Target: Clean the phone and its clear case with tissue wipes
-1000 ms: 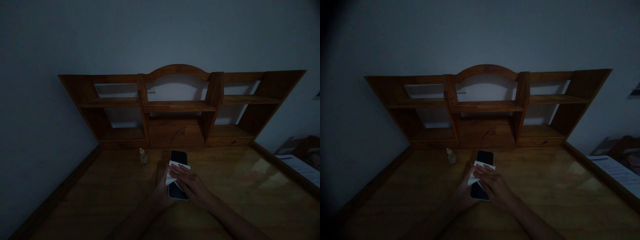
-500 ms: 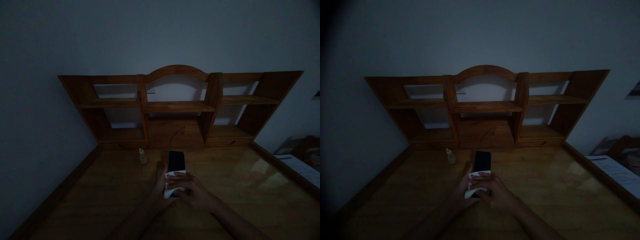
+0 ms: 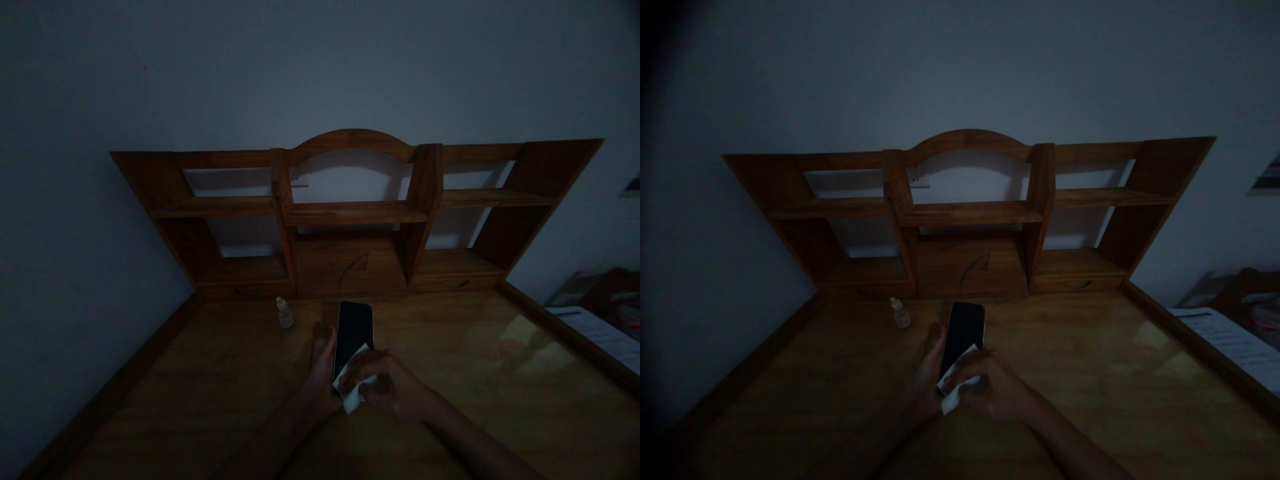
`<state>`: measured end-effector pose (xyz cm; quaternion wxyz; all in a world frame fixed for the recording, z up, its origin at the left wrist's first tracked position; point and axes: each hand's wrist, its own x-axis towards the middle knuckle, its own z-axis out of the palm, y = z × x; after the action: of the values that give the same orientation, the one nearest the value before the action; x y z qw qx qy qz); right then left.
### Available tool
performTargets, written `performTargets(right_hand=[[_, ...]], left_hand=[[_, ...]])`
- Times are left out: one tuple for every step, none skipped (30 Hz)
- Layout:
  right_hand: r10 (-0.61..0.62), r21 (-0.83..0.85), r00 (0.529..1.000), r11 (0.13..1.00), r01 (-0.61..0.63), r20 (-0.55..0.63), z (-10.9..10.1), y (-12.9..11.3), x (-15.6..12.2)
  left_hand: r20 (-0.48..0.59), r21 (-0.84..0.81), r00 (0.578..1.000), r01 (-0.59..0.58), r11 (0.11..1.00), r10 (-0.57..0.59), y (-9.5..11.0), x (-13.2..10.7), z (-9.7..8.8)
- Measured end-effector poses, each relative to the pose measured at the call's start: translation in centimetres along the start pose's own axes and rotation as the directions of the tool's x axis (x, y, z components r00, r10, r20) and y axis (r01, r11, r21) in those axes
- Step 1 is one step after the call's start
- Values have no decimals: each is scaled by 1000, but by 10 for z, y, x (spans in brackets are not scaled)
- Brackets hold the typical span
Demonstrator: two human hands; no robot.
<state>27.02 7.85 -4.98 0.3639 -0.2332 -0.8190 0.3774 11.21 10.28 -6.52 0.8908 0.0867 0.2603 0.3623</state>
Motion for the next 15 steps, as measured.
performTargets(right_hand=[[2,1,1000,1000,-2,2,0,-1,0],[-2,0,1000,1000,2,-1,0,-2,0],[-11,-7,1000,1000,10,-11,0,-2,0],[-20,-21,999,1000,19,-25,-1,-2,0],[-31,-41,999,999,30,-40,-1,0,0],[-45,-65,998,997,41,-55,-1,1,0],[-60,-90,996,995,53,-71,-2,2,0],[-71,-110,994,992,61,-88,-3,3,0],[-83,-125,991,990,69,-104,-4,4,0],[-94,-136,988,988,77,-121,-5,5,0],[-106,-145,985,986,86,-140,-6,5,0],[-119,-151,980,984,95,-159,-8,6,0],[-133,-155,975,982,105,-179,-8,6,0],[-142,-157,970,981,112,-197,-9,6,0],[-151,-156,965,981,118,-216,-10,6,0]], left_hand=[[2,-2,1000,0,1000,0,0,0,0],[2,-5,1000,6,1000,-6,0,0,1],[0,-9,1000,15,1000,-15,-1,-1,2],[-3,-11,1000,25,1000,-25,-1,-2,4],[-7,-8,1000,29,1000,-29,-1,-3,6],[-11,-2,1000,29,1000,-29,-1,-5,8],[-15,7,999,32,999,-31,-1,-6,10],[-15,17,999,37,999,-37,-1,-7,12],[-13,24,999,40,999,-39,-1,-7,13],[-9,26,999,36,999,-36,-2,-7,14],[2,21,1000,31,999,-31,-2,-6,13],[16,11,999,28,1000,-29,-3,-4,12],[35,-4,999,24,1000,-24,-3,-2,9],[54,-16,998,24,1000,-23,-4,1,7],[70,-17,997,31,999,-30,-5,2,4]])
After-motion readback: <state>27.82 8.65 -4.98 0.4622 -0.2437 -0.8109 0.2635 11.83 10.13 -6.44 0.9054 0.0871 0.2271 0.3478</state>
